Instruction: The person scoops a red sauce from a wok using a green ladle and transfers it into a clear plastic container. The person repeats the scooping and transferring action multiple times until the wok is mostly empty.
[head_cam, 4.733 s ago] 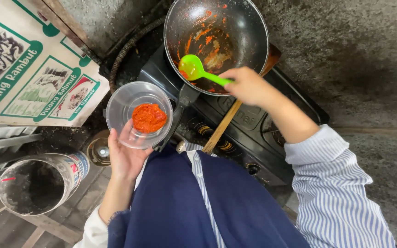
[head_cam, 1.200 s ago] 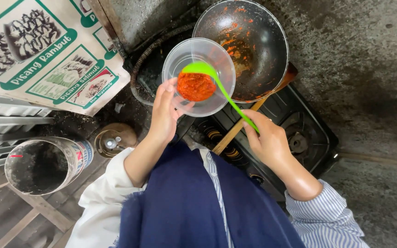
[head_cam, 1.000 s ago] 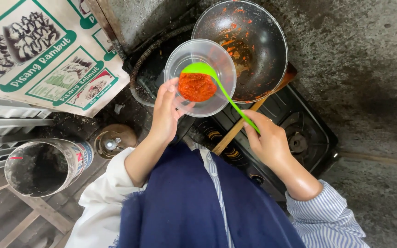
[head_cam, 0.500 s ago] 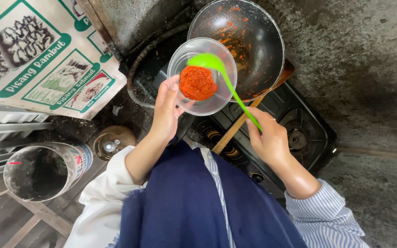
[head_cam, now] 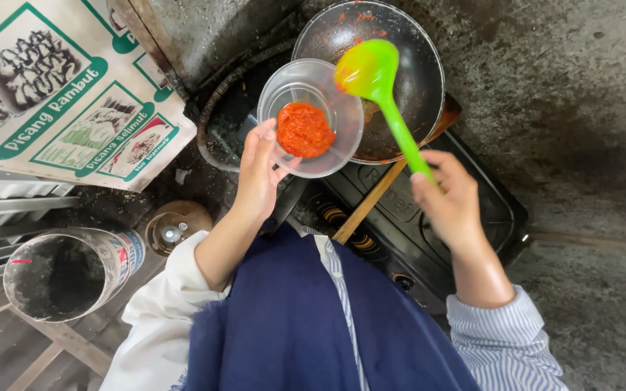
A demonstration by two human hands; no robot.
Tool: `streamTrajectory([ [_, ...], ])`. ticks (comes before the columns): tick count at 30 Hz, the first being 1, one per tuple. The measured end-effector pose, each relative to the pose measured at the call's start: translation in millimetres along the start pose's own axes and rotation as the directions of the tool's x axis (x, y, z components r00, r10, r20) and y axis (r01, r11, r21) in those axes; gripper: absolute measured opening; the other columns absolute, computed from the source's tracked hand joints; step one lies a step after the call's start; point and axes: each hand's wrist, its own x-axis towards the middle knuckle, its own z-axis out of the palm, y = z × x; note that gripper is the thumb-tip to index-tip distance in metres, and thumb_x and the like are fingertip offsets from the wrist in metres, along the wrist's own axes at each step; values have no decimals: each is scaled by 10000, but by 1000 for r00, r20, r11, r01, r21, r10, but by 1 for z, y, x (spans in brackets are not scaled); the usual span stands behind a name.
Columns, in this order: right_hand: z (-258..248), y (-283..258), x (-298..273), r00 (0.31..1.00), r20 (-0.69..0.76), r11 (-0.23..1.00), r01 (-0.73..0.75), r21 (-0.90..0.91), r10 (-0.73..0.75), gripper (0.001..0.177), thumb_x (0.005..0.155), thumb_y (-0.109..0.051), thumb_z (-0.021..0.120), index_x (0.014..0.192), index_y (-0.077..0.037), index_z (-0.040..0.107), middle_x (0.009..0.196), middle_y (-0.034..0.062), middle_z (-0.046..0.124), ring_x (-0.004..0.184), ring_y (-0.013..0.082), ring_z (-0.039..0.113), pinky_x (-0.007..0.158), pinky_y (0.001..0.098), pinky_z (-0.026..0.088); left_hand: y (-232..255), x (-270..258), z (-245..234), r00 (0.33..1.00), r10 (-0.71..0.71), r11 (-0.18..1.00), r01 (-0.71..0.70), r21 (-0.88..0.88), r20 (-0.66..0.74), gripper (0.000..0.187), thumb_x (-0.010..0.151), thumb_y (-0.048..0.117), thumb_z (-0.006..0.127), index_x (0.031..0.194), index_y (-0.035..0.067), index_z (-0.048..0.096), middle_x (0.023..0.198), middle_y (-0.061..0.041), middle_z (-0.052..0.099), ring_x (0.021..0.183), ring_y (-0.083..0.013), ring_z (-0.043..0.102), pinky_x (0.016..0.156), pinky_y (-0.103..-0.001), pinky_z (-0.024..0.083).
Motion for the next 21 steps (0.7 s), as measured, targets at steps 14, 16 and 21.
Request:
streamTrajectory([
  [14, 42, 115, 160, 997, 28, 265, 45, -963, -68, 232, 991, -175, 556, 1215, -116, 558, 835, 178, 729, 776, 372, 767, 703, 499, 613, -6, -42, -82, 955, -129, 975, 74, -208, -268, 886, 968, 669, 474, 1580, 104, 174, 1629, -222, 200, 1519, -482, 203, 1134, -746, 102],
  [16, 56, 105, 147, 984, 121, 117, 136, -984, -129, 244, 948, -135, 566, 1188, -95, 546, 774, 153, 725, 704, 337, 773, 645, 468, 620, -10, -51, -93, 947, -155, 971, 92, -223, -281, 905, 949, 688, 486, 1574, 110, 179, 1624, -214, 215, 1515, -482, 214, 1122, -756, 118],
  [21, 78, 69, 94, 942, 322, 418, 330, -846, -92, 311, 953, -185, 589, 1255, -118, 613, 844, 201, 751, 783, 400, 770, 702, 526, 605, -2, -75, -83, 905, -296, 925, 191, -329, -307, 706, 926, 646, 480, 1417, 146, 395, 1561, -209, 358, 1477, -498, 316, 1058, -814, 193],
])
